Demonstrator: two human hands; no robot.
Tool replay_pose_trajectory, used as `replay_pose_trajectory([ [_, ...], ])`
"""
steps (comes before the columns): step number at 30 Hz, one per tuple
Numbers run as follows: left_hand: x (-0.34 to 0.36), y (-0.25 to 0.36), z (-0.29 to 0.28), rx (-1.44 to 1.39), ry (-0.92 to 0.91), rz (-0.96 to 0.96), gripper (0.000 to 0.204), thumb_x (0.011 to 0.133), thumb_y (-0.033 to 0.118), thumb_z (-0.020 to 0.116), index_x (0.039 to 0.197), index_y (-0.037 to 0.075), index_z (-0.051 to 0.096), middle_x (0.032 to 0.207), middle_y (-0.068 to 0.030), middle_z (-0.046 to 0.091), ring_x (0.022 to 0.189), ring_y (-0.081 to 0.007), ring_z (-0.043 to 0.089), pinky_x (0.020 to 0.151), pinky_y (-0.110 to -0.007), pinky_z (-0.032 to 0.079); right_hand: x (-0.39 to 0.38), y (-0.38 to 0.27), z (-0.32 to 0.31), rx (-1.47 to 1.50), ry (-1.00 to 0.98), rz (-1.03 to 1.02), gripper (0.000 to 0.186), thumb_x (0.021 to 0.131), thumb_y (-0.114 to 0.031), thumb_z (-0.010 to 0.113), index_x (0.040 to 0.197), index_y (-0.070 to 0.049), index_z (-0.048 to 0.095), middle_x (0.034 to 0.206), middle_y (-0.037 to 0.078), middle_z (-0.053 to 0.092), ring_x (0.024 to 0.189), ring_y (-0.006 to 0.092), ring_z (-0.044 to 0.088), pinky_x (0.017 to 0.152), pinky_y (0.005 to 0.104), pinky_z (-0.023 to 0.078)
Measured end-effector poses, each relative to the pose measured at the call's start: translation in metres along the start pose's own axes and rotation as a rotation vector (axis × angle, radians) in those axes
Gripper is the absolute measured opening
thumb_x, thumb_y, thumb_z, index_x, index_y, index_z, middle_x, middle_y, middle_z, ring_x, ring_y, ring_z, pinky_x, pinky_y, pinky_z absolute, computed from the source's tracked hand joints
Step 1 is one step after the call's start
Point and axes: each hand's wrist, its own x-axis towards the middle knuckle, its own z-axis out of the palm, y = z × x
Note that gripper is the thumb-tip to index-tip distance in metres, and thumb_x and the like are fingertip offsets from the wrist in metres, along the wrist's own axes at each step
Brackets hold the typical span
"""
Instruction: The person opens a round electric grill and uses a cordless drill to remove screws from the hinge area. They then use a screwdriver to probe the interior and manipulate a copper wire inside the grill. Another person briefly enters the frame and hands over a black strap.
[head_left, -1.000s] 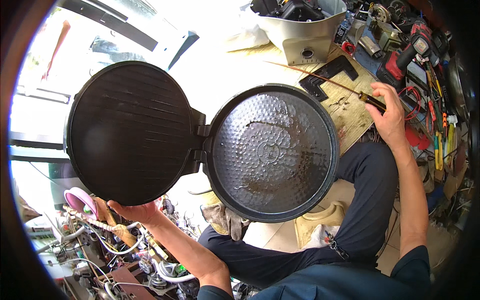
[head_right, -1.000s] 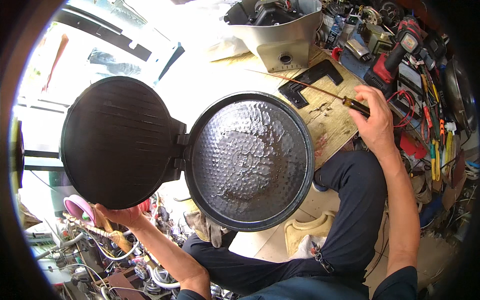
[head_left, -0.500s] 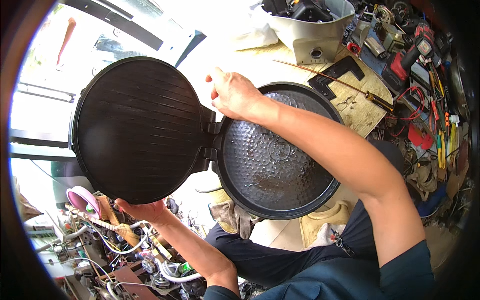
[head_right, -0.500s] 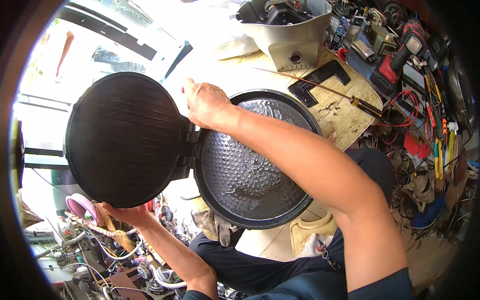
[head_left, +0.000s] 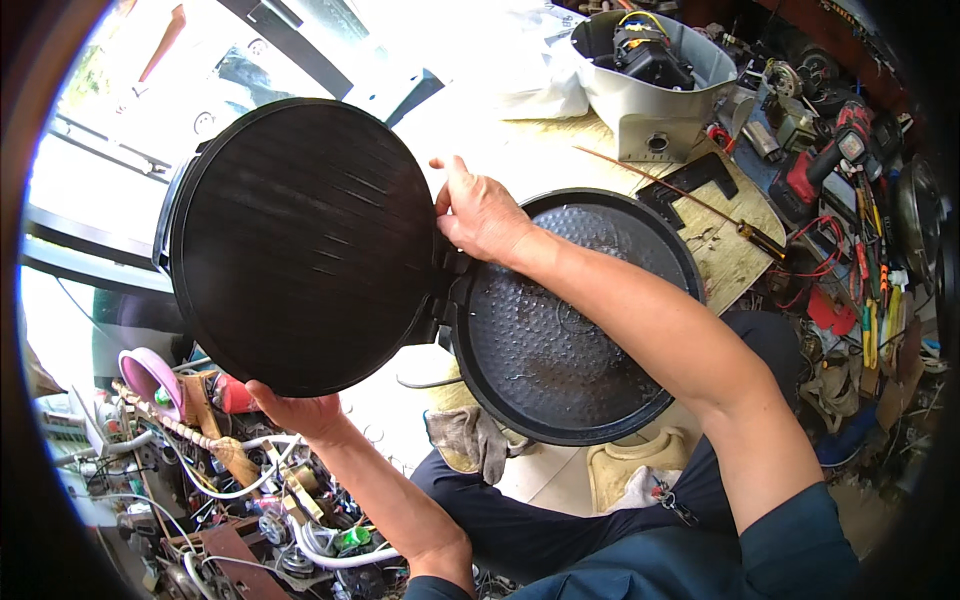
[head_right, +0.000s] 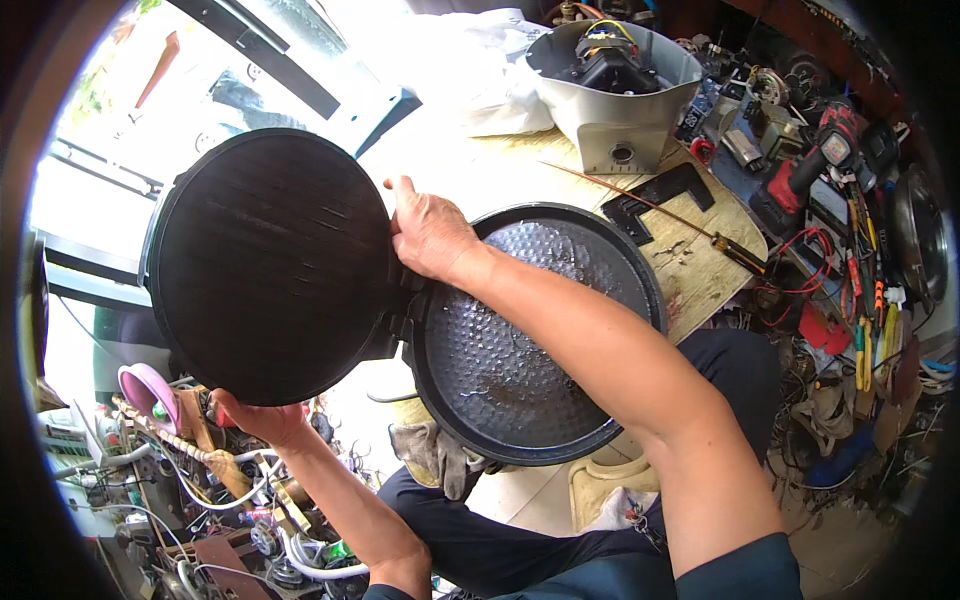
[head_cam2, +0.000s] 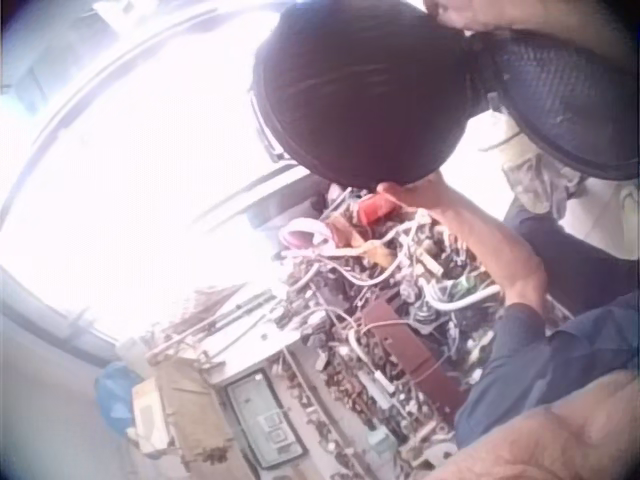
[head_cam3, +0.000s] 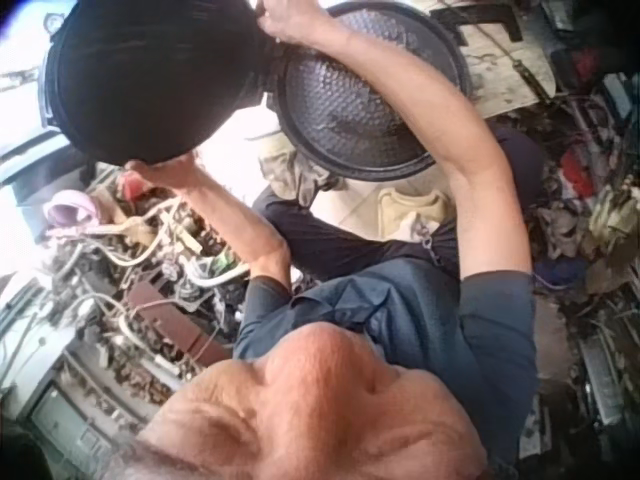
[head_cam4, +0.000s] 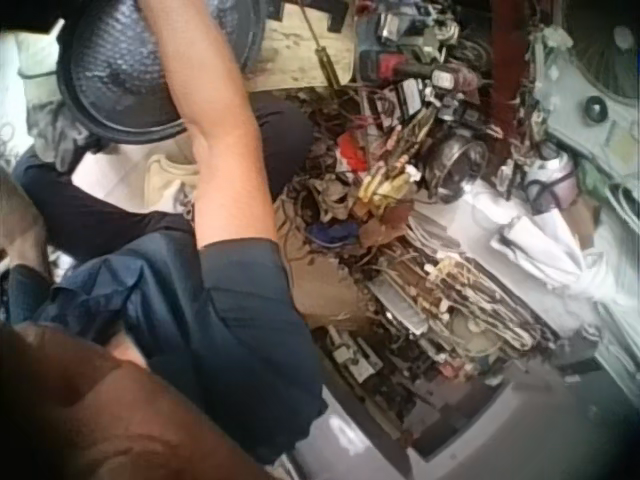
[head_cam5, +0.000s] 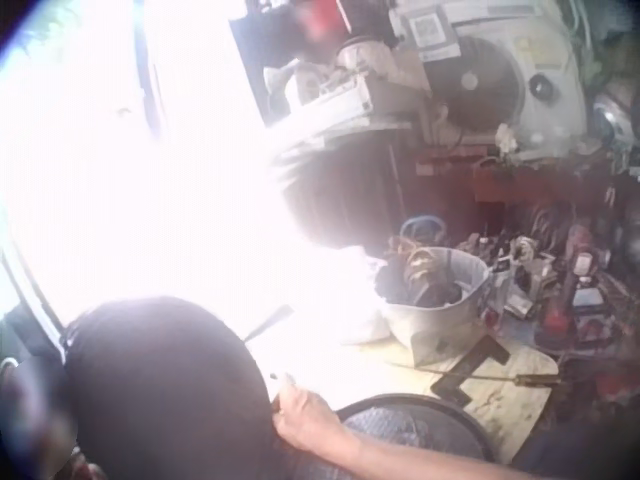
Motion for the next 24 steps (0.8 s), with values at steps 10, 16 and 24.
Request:
replay_pose_trajectory([
  [10,0.002,0.001,0.003,0.036,0.006,-0.043,0.063,0.093,0.049,0.070,0.141,0.010,0.061,0.145,-0.0096,0.061,0.130,-0.0328,0.059,0.109,-0.055,0.050,0.001,0.006,0.000,-0.032,0.007,-0.070,0.064,0.080,0.000,0.059,0.141,0.003,0.038,0.089,0.017,0.071,0.087,0.0405,0.070,0.085,0.0473,0.054],
  [16,0.000,0.005,-0.008,0.092,0.033,-0.011,0.069,0.093,0.051,0.071,0.144,0.007,0.057,0.143,-0.0125,0.061,0.126,-0.0334,0.063,0.099,-0.053,0.058,0.003,0.005,0.000,-0.021,-0.015,-0.122,0.060,0.081,0.000,0.058,0.137,0.006,0.037,0.084,0.026,0.068,0.084,0.0463,0.069,0.081,0.0518,0.055],
  [24,0.002,0.003,-0.004,0.084,0.020,0.003,0.067,0.092,0.050,0.072,0.143,0.007,0.059,0.142,-0.0123,0.062,0.126,-0.0323,0.063,0.100,-0.052,0.057,0.008,0.007,-0.004,-0.015,-0.082,-0.164,0.058,0.081,0.001,0.059,0.134,0.006,0.037,0.088,0.028,0.069,0.089,0.0464,0.069,0.084,0.0509,0.055],
])
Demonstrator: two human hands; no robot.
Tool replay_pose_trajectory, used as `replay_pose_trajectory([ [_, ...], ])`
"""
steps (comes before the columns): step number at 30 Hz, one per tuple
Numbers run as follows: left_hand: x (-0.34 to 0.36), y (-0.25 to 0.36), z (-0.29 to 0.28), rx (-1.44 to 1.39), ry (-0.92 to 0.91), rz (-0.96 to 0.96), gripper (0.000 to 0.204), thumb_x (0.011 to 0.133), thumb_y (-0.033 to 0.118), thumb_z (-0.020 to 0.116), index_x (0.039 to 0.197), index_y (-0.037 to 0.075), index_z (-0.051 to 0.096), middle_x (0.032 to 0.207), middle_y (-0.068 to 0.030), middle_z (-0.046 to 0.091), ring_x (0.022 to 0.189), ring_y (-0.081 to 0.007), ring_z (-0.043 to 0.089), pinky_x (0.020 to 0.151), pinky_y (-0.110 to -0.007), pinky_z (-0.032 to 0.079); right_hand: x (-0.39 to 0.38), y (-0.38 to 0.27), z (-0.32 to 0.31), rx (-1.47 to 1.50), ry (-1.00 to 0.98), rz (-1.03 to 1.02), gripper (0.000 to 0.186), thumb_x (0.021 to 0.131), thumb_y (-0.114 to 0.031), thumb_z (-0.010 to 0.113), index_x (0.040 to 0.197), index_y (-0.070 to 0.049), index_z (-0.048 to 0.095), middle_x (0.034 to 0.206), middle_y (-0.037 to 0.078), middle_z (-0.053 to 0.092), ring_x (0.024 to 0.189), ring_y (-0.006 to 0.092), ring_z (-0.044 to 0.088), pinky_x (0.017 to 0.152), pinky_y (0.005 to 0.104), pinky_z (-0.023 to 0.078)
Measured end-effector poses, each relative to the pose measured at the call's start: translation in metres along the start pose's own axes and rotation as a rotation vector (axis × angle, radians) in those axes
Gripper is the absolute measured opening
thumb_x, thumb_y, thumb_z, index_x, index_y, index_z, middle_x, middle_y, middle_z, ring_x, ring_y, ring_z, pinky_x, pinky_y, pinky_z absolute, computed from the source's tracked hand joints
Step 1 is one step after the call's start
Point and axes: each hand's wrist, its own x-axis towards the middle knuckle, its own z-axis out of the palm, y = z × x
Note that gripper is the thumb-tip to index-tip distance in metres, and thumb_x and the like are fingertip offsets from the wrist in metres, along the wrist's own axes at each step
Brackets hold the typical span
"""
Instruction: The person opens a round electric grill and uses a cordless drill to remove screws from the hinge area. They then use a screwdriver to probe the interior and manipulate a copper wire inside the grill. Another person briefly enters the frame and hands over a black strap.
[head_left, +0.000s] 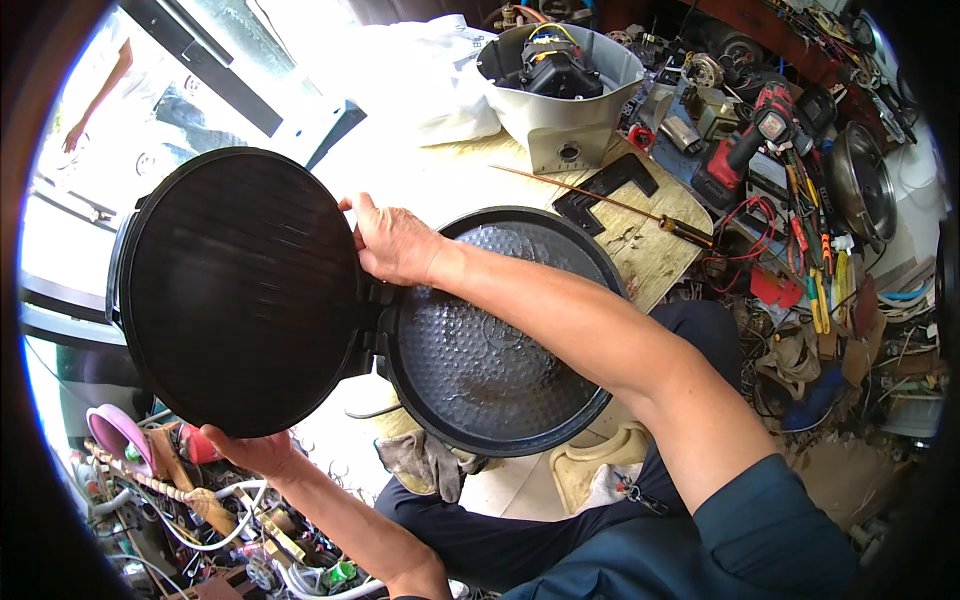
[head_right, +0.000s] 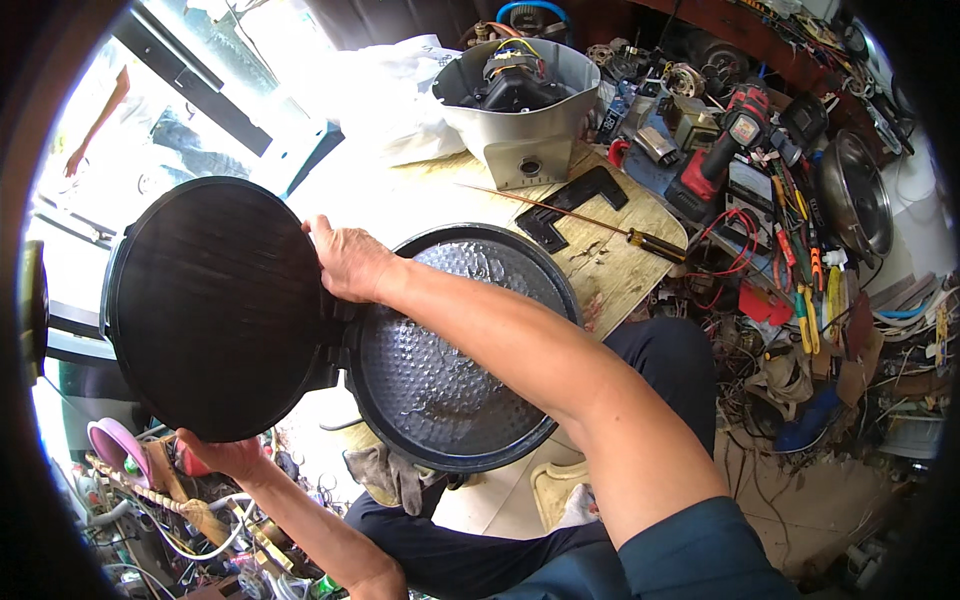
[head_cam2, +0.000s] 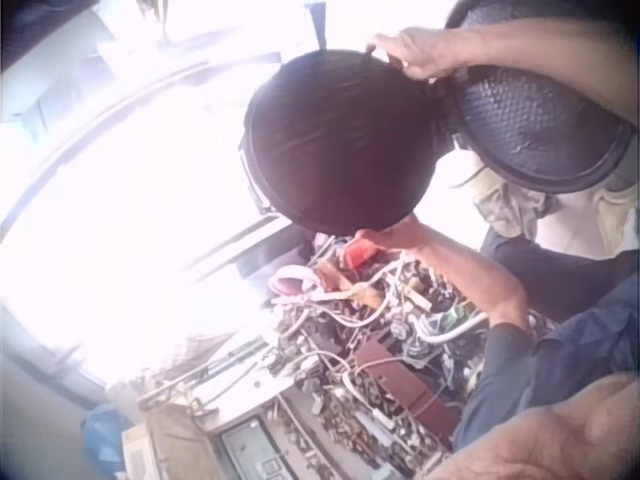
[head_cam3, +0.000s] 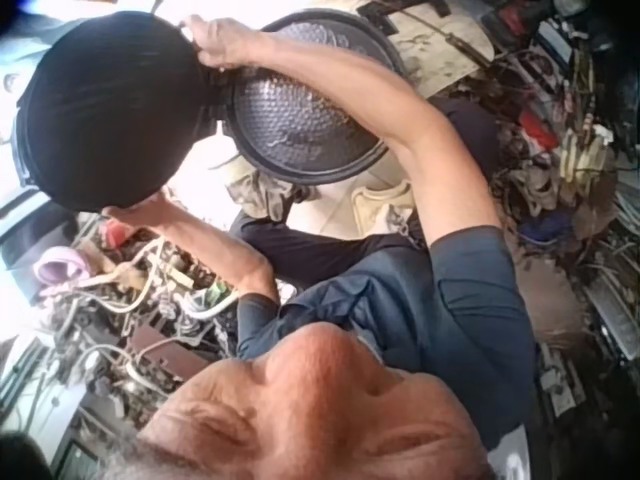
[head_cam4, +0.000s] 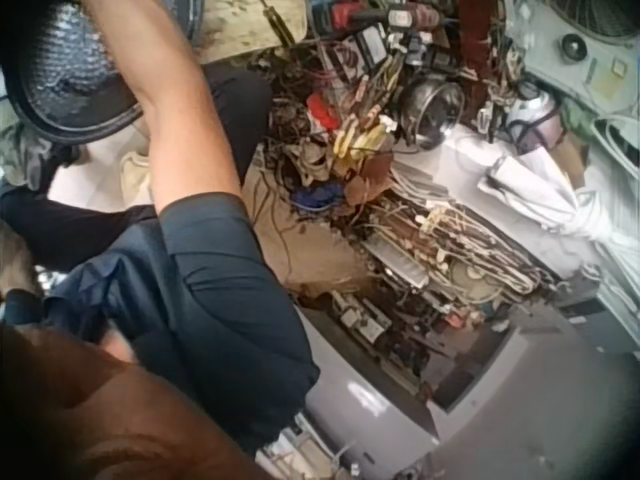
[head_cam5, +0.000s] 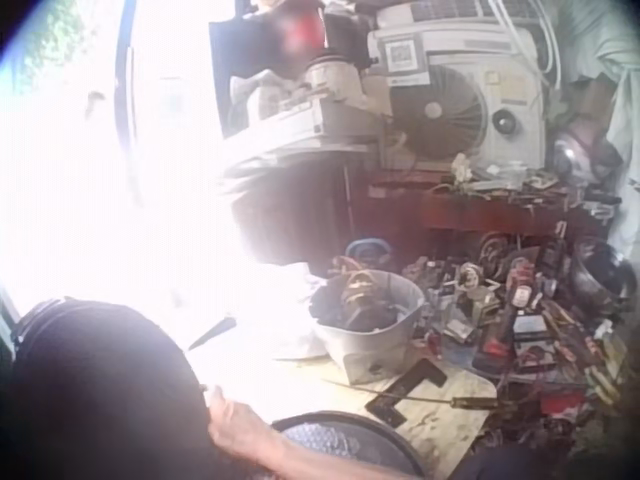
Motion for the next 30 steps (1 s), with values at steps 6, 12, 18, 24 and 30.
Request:
replay_pose_trajectory([
  [6,0.000,0.002,0.004,-0.098,-0.092,-0.076,0.059,0.096,0.049,0.067,0.140,0.010,0.063,0.143,-0.0106,0.062,0.132,-0.0332,0.059,0.111,-0.054,0.047,0.000,0.002,-0.003,0.109,-0.015,0.078,0.061,0.081,-0.003,0.064,0.135,0.006,0.039,0.087,0.018,0.071,0.086,0.0363,0.071,0.084,0.0418,0.055],
  [12,0.003,-0.002,0.001,-0.098,-0.094,-0.084,0.062,0.096,0.050,0.067,0.143,0.010,0.059,0.146,-0.0110,0.059,0.134,-0.0334,0.057,0.110,-0.055,0.048,-0.008,0.014,-0.047,0.152,-0.068,0.174,0.056,0.079,-0.004,0.064,0.131,0.005,0.045,0.084,0.015,0.072,0.085,0.0330,0.072,0.084,0.0393,0.055],
  [18,-0.005,0.016,-0.015,-0.063,-0.051,-0.066,0.068,0.096,0.052,0.065,0.148,0.010,0.053,0.153,-0.0115,0.052,0.138,-0.0335,0.052,0.113,-0.054,0.046,-0.065,0.003,-0.169,-0.027,-0.074,0.217,0.045,0.079,-0.005,0.071,0.121,0.000,0.055,0.082,0.007,0.068,0.076,0.0139,0.064,0.073,0.0299,0.053],
  [24,0.002,0.006,-0.025,-0.118,-0.025,-0.069,0.068,0.097,0.051,0.064,0.149,0.010,0.052,0.154,-0.0109,0.051,0.139,-0.0339,0.051,0.117,-0.054,0.039,-0.171,0.045,-0.256,-0.357,-0.003,0.445,0.035,0.082,-0.003,0.065,0.115,-0.002,0.055,0.080,0.005,0.066,0.071,0.0141,0.063,0.069,0.0312,0.052],
  [30,0.005,0.008,-0.019,-0.253,-0.277,-0.194,0.063,0.098,0.048,0.065,0.147,0.009,0.055,0.151,-0.0117,0.054,0.139,-0.0336,0.051,0.118,-0.055,0.038,-0.207,0.067,-0.251,-0.550,-0.003,0.441,0.030,0.085,-0.003,0.061,0.115,-0.005,0.057,0.083,0.014,0.070,0.080,0.0352,0.069,0.074,0.0449,0.054],
])
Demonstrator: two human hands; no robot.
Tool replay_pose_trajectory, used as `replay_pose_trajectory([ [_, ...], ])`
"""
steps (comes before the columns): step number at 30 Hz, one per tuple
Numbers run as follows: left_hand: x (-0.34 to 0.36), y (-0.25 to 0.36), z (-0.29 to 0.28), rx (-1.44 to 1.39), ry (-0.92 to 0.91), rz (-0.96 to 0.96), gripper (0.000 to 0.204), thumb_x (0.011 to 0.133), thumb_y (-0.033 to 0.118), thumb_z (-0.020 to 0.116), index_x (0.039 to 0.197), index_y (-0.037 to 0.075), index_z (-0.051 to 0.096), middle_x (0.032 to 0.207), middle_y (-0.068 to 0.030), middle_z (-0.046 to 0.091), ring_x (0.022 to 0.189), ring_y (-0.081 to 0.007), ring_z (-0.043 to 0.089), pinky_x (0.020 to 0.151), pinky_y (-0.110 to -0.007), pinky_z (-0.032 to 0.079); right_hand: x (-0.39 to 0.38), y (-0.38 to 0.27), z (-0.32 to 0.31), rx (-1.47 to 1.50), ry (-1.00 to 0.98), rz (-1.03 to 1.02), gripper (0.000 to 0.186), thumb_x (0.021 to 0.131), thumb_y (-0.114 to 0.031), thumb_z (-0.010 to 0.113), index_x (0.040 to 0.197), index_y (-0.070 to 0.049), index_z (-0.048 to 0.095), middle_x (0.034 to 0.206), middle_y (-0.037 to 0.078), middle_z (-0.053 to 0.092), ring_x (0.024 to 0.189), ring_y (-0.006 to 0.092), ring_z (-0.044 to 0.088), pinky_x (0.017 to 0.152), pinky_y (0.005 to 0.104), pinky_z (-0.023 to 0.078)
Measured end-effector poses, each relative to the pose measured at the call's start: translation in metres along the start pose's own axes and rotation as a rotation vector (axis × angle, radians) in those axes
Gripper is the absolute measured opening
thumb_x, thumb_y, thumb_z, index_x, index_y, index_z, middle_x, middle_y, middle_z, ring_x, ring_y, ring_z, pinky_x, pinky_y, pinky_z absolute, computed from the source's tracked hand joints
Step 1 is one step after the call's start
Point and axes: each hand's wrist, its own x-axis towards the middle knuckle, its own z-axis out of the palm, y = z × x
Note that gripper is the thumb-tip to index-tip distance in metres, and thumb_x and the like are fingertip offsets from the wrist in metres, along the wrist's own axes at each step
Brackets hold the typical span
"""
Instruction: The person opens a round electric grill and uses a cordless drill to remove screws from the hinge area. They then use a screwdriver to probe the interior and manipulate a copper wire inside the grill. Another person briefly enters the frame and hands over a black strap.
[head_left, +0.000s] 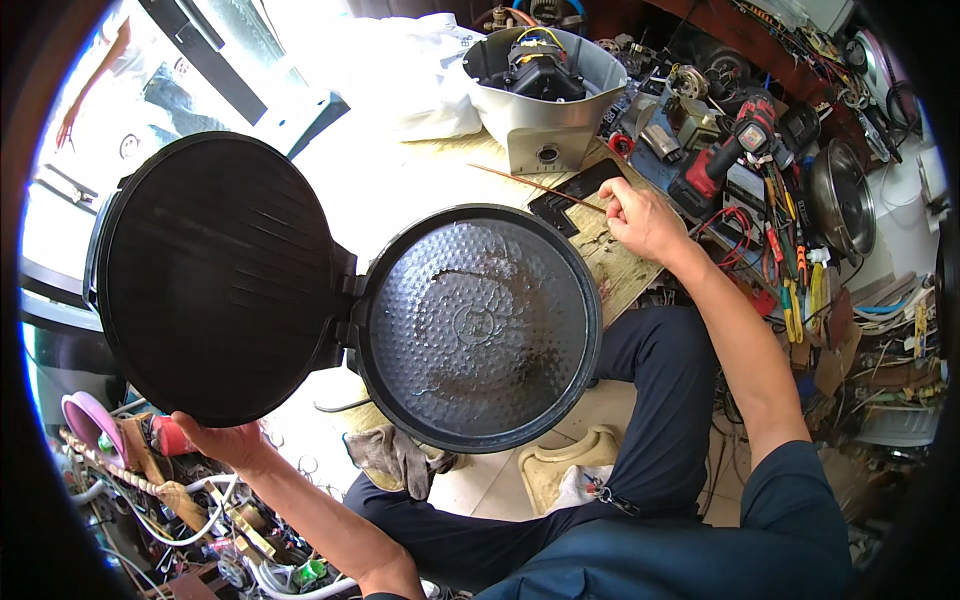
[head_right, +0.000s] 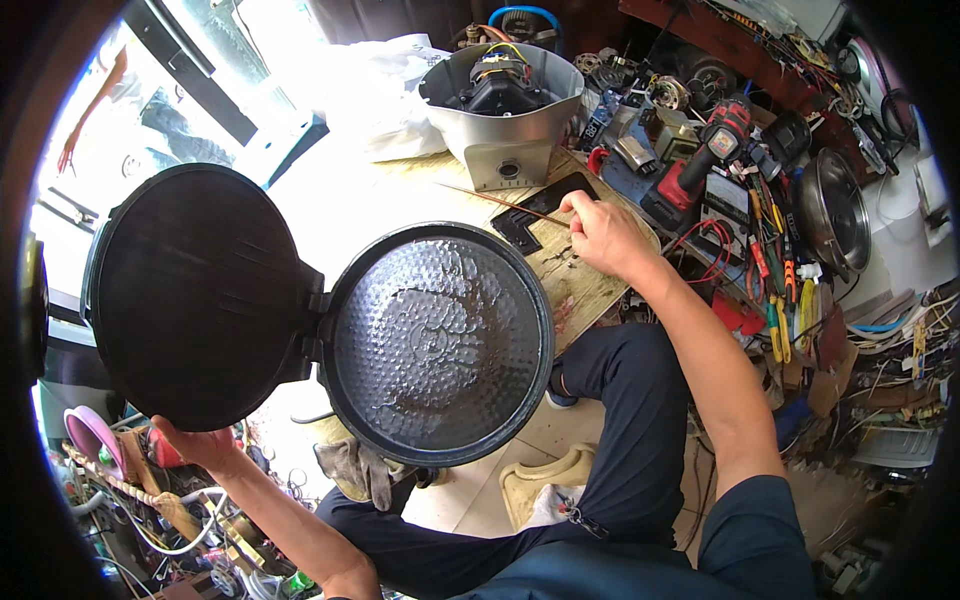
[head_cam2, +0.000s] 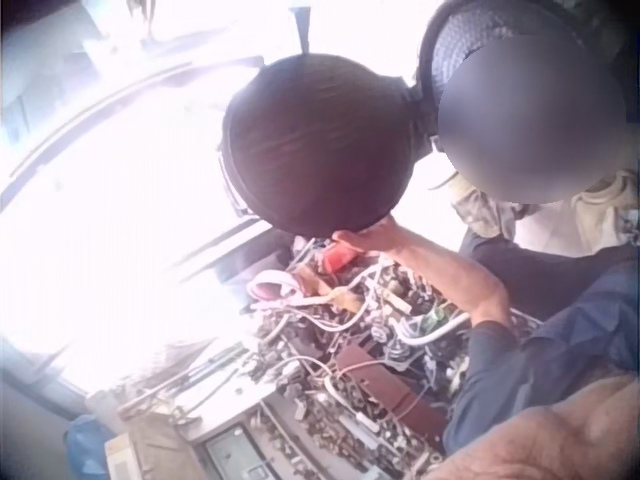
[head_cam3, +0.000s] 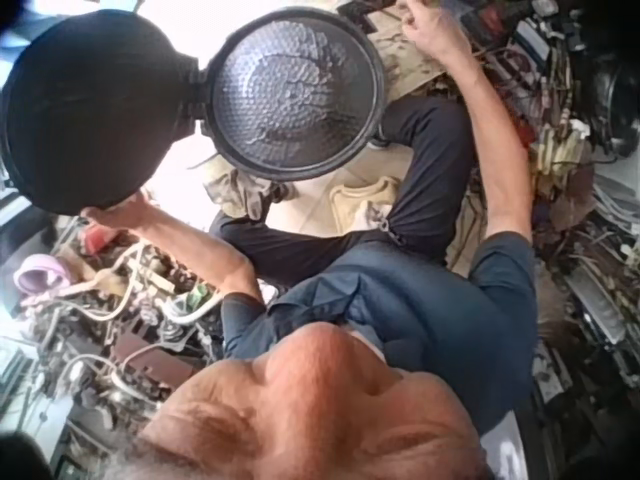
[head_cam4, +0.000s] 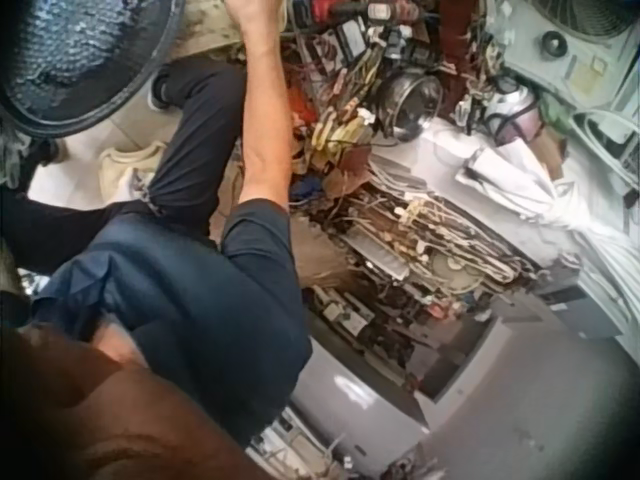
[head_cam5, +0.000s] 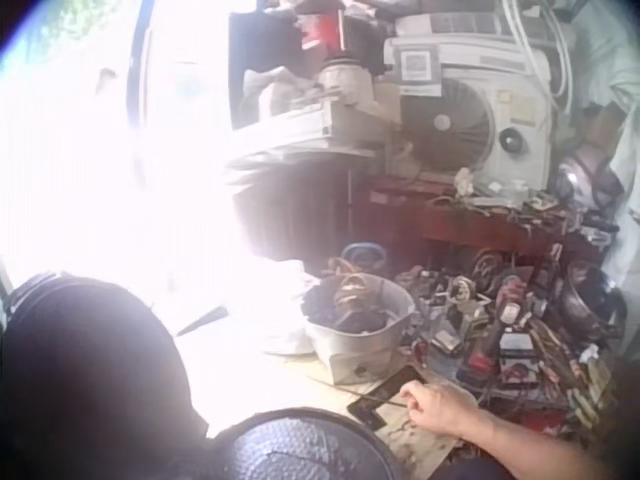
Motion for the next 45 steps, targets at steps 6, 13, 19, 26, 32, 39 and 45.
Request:
replay_pose_trajectory([
  [6,0.007,-0.013,0.017,0.100,0.123,0.091,0.058,0.097,0.043,0.068,0.141,0.006,0.060,0.142,-0.0132,0.062,0.129,-0.0331,0.061,0.104,-0.054,0.052,-0.003,0.004,-0.003,-0.059,0.088,-0.094,0.018,0.084,-0.005,0.065,0.102,-0.002,0.063,0.085,0.014,0.068,0.082,0.0323,0.068,0.073,0.0419,0.053],
  [13,-0.013,-0.023,0.013,0.469,0.566,0.313,0.064,0.092,0.047,0.072,0.139,0.005,0.056,0.127,-0.0107,0.068,0.114,-0.0287,0.066,0.096,-0.046,0.057,-0.028,-0.004,-0.035,-0.068,0.199,-0.140,0.017,0.087,-0.012,0.069,0.098,0.000,0.066,0.088,0.015,0.064,0.087,0.0348,0.063,0.078,0.0414,0.051],
  [19,0.019,-0.031,0.038,0.317,0.246,0.211,0.073,0.091,0.036,0.076,0.149,0.002,0.047,0.147,-0.0115,0.056,0.136,-0.0297,0.054,0.116,-0.046,0.042,-0.081,0.019,-0.049,-0.170,0.169,0.032,0.037,0.075,-0.011,0.077,0.105,0.006,0.065,0.108,0.020,0.063,0.106,0.0408,0.057,0.093,0.0456,0.048],
  [26,0.014,-0.020,0.062,0.354,0.206,0.219,0.085,0.087,0.040,0.082,0.147,-0.007,0.044,0.143,-0.0188,0.058,0.131,-0.0306,0.059,0.111,-0.042,0.048,-0.073,0.029,-0.042,-0.147,0.075,0.027,0.037,0.078,-0.012,0.075,0.105,0.008,0.062,0.108,0.019,0.058,0.106,0.0402,0.055,0.093,0.0465,0.046],
  [32,0.017,-0.025,0.063,0.368,0.221,0.221,0.084,0.088,0.042,0.080,0.146,-0.008,0.045,0.143,-0.0182,0.058,0.130,-0.0297,0.059,0.111,-0.042,0.047,-0.078,0.043,-0.039,-0.083,0.132,0.081,0.035,0.092,-0.018,0.065,0.114,0.004,0.050,0.106,0.021,0.051,0.105,0.0407,0.052,0.095,0.0444,0.044],
  [39,0.022,-0.026,0.072,0.376,0.214,0.232,0.083,0.090,0.043,0.078,0.146,-0.009,0.044,0.144,-0.0187,0.057,0.130,-0.0302,0.059,0.112,-0.042,0.047,-0.098,0.011,-0.057,-0.046,0.254,0.086,0.034,0.098,-0.015,0.060,0.123,0.006,0.052,0.120,0.025,0.058,0.113,0.0430,0.056,0.100,0.0434,0.044],
  [45,0.019,-0.027,0.065,0.348,0.223,0.228,0.085,0.090,0.043,0.078,0.148,-0.008,0.041,0.145,-0.0193,0.055,0.132,-0.0305,0.058,0.111,-0.041,0.048,-0.113,-0.025,-0.079,0.013,0.520,-0.007,0.036,0.099,-0.007,0.065,0.133,0.002,0.058,0.127,0.012,0.063,0.116,0.0245,0.059,0.098,0.0347,0.047],
])
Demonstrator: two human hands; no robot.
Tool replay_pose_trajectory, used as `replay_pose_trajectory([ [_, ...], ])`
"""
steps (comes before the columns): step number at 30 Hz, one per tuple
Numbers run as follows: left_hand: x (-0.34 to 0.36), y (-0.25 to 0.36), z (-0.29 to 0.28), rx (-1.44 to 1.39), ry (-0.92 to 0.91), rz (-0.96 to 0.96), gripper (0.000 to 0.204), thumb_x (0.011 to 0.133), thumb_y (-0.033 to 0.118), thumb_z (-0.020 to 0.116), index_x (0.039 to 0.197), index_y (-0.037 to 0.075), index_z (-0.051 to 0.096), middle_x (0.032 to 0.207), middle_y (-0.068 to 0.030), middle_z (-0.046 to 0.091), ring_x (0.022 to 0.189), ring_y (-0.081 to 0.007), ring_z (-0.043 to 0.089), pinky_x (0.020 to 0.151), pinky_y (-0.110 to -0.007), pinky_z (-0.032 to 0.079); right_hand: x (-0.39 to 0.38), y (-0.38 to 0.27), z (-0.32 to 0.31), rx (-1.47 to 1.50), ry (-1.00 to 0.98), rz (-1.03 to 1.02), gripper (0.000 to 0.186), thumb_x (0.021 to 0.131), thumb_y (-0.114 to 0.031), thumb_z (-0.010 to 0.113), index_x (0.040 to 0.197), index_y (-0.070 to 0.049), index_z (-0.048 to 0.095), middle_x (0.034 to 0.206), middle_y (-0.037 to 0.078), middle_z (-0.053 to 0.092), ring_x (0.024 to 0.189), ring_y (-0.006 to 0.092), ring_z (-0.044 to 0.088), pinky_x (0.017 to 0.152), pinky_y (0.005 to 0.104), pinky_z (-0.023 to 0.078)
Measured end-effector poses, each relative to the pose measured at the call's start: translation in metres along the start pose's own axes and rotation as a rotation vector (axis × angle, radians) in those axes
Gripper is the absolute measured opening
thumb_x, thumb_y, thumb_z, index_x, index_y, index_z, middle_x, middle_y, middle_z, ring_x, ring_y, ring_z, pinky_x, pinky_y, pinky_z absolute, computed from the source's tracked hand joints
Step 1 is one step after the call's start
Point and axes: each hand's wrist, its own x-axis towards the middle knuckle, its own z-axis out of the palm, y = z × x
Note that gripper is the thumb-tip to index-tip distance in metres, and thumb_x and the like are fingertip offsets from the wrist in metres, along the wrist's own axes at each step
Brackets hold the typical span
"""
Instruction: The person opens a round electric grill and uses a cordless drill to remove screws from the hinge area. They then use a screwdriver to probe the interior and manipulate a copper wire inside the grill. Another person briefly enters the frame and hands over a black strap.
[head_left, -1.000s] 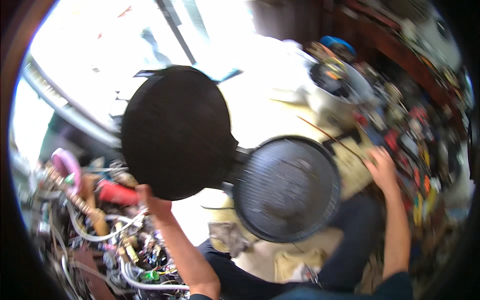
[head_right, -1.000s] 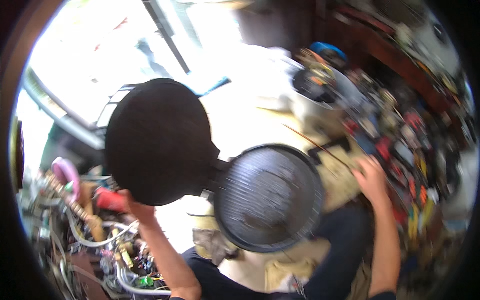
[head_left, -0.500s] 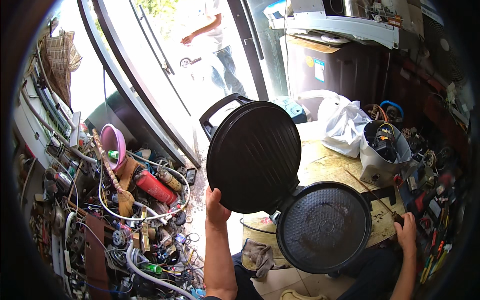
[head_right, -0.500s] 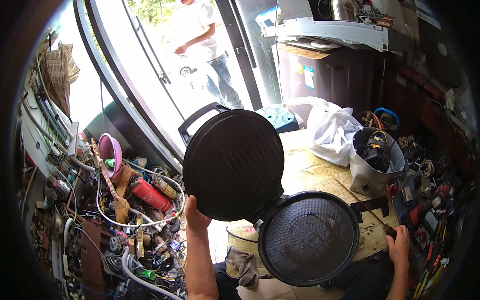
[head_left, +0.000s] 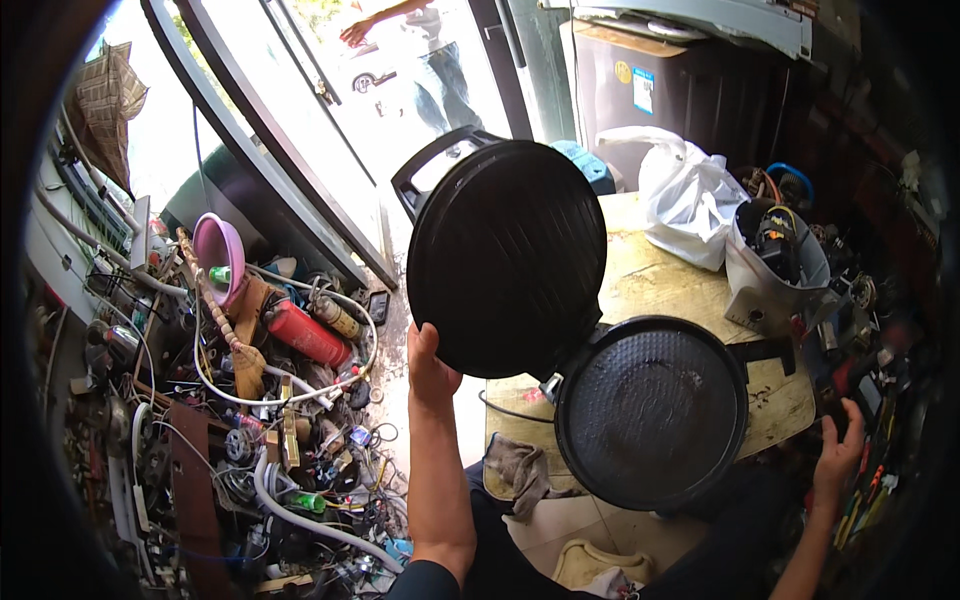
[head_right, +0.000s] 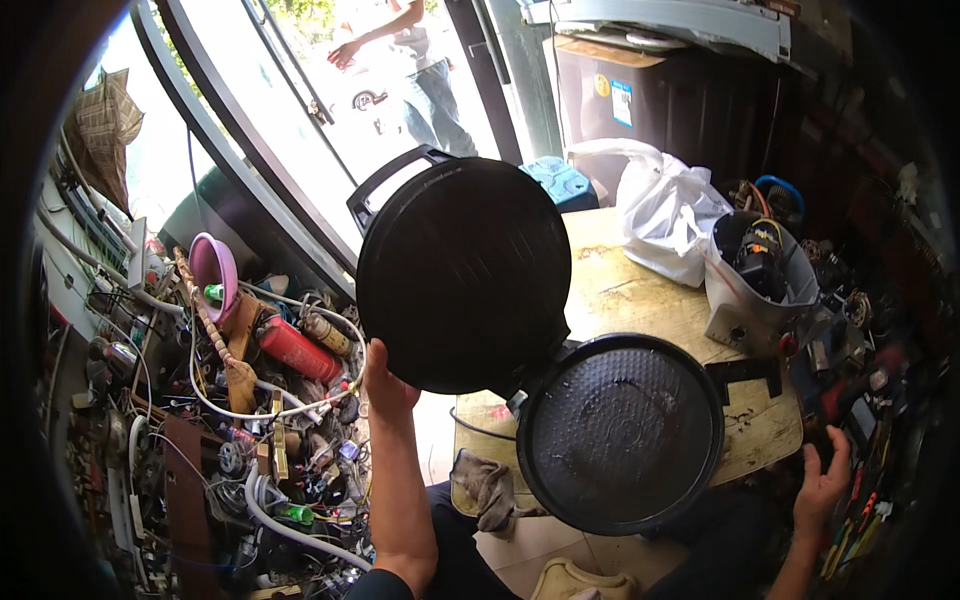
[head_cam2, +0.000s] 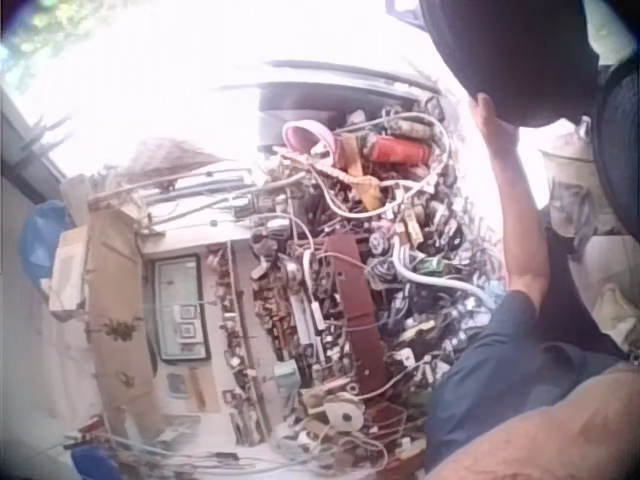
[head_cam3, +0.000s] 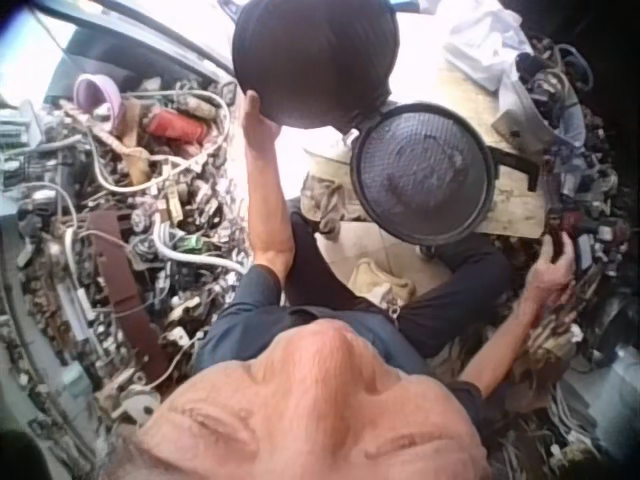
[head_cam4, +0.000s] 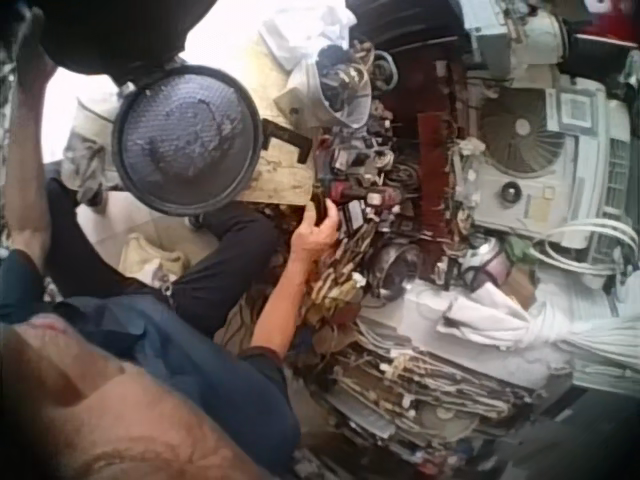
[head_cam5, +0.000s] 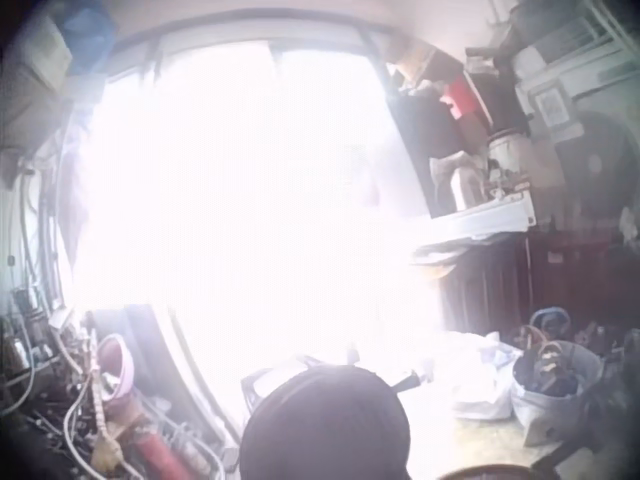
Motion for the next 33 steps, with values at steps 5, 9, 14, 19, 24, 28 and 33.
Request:
replay_pose_trajectory([
  [5,-0.005,0.000,-0.009,-0.024,0.025,-0.020,0.082,0.092,0.041,0.076,0.150,-0.006,0.040,0.146,-0.0189,0.055,0.132,-0.0307,0.058,0.111,-0.042,0.048,-0.013,-0.039,-0.014,0.708,0.061,0.178,0.038,0.098,-0.013,0.070,0.131,0.001,0.057,0.120,0.009,0.059,0.082,0.0137,0.054,0.075,0.0299,0.048],
  [9,-0.001,-0.003,-0.011,-0.068,0.003,-0.029,0.079,0.094,0.037,0.074,0.150,-0.005,0.039,0.147,-0.0186,0.054,0.132,-0.0307,0.057,0.111,-0.042,0.048,-0.019,-0.094,-0.009,0.840,0.019,0.023,0.047,0.100,-0.030,0.066,0.133,-0.001,0.048,0.118,0.014,0.056,0.079,0.0160,0.054,0.074,0.0320,0.048],
  [14,0.000,-0.005,-0.027,-0.075,-0.075,0.000,0.062,0.104,0.040,0.057,0.151,0.000,0.045,0.149,-0.0181,0.055,0.134,-0.0347,0.057,0.113,-0.049,0.048,-0.027,-0.136,0.006,0.926,-0.053,-0.043,0.058,0.099,-0.044,0.066,0.137,-0.006,0.045,0.122,0.017,0.056,0.082,0.0164,0.056,0.072,0.0307,0.049],
  [19,-0.005,-0.002,-0.025,-0.079,-0.003,-0.031,0.073,0.096,0.035,0.072,0.149,-0.003,0.042,0.143,-0.0176,0.058,0.129,-0.0312,0.061,0.109,-0.044,0.051,-0.031,-0.162,0.016,0.907,-0.106,-0.091,0.060,0.099,-0.048,0.066,0.139,-0.010,0.042,0.121,0.016,0.055,0.086,0.0165,0.056,0.071,0.0306,0.050],
  [24,-0.003,-0.003,-0.028,-0.088,-0.052,-0.004,0.068,0.098,0.039,0.067,0.148,-0.001,0.046,0.141,-0.0180,0.060,0.126,-0.0319,0.063,0.106,-0.046,0.054,-0.025,-0.176,0.022,0.884,-0.121,-0.161,0.064,0.095,-0.053,0.068,0.134,-0.011,0.040,0.119,0.016,0.054,0.094,0.0195,0.055,0.078,0.0324,0.051],
  [28,-0.001,-0.004,-0.033,-0.134,-0.128,-0.003,0.067,0.101,0.046,0.062,0.148,0.001,0.049,0.142,-0.0181,0.060,0.127,-0.0333,0.062,0.107,-0.048,0.053,-0.022,-0.189,0.023,0.896,-0.165,-0.183,0.066,0.093,-0.057,0.069,0.129,-0.012,0.037,0.116,0.016,0.054,0.094,0.0209,0.055,0.078,0.0332,0.053],
  [33,0.003,-0.008,-0.023,-0.033,-0.081,0.046,0.068,0.101,0.047,0.061,0.149,0.001,0.048,0.145,-0.0170,0.058,0.130,-0.0330,0.060,0.110,-0.048,0.049,-0.016,-0.203,0.015,0.838,-0.154,-0.251,0.061,0.095,-0.052,0.067,0.128,-0.011,0.037,0.118,0.021,0.055,0.093,0.0260,0.060,0.076,0.0337,0.056],
])
